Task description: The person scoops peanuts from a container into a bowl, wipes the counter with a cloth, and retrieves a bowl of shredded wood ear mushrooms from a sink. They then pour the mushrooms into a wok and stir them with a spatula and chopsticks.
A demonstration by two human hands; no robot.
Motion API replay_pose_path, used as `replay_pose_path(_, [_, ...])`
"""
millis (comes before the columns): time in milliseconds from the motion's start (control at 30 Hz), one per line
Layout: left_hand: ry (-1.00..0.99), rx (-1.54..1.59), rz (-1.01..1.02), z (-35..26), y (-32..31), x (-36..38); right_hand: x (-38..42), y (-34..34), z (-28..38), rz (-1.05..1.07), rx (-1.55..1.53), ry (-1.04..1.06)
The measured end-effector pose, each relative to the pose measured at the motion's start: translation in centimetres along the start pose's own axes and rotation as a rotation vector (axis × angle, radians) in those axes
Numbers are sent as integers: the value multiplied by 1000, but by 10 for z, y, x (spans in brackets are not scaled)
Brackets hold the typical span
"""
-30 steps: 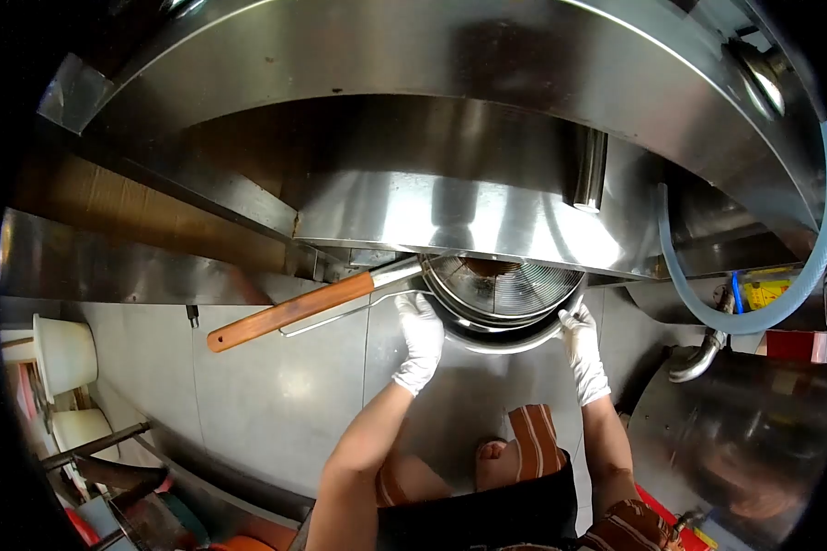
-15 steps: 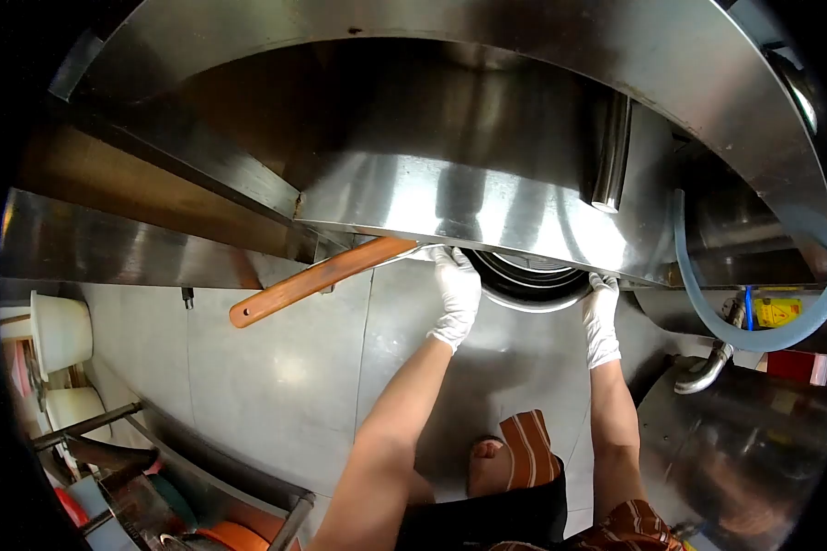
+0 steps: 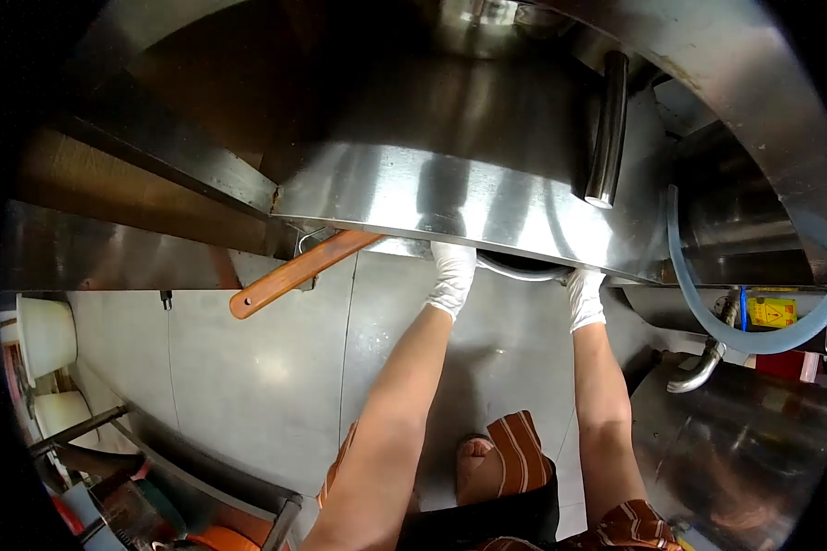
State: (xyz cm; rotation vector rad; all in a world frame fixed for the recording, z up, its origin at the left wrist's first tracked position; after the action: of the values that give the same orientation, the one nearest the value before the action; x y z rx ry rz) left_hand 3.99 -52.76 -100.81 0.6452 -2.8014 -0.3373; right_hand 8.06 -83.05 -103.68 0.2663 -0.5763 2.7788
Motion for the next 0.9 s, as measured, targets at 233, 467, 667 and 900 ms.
replay_pose_path(233, [-107, -609, 198, -6, 7, -10, -21, 12, -5, -41, 46, -136])
replay_pose_path(467, [144, -307, 468, 0, 50, 17, 13, 26, -15, -364, 125, -399])
replay_pose_path(667, [376, -830, 843, 37, 175, 101, 133, -28, -21, -108, 246, -809])
replay_pose_path(900, [647, -765, 406, 5, 348, 185, 293, -195, 49, 631, 709, -1029])
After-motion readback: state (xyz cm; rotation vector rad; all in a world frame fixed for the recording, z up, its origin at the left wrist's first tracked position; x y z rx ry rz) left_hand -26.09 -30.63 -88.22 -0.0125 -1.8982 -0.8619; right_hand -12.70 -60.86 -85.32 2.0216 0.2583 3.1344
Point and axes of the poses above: each hand's wrist, its own x-axis away from the middle knuckle, its own y-axis out of the back of the hand, z = x × y, the point moved 5 cm from there along -x, towards the middle knuckle, and after that the axes turned 7 degrees about z, right-handed, at the moved point
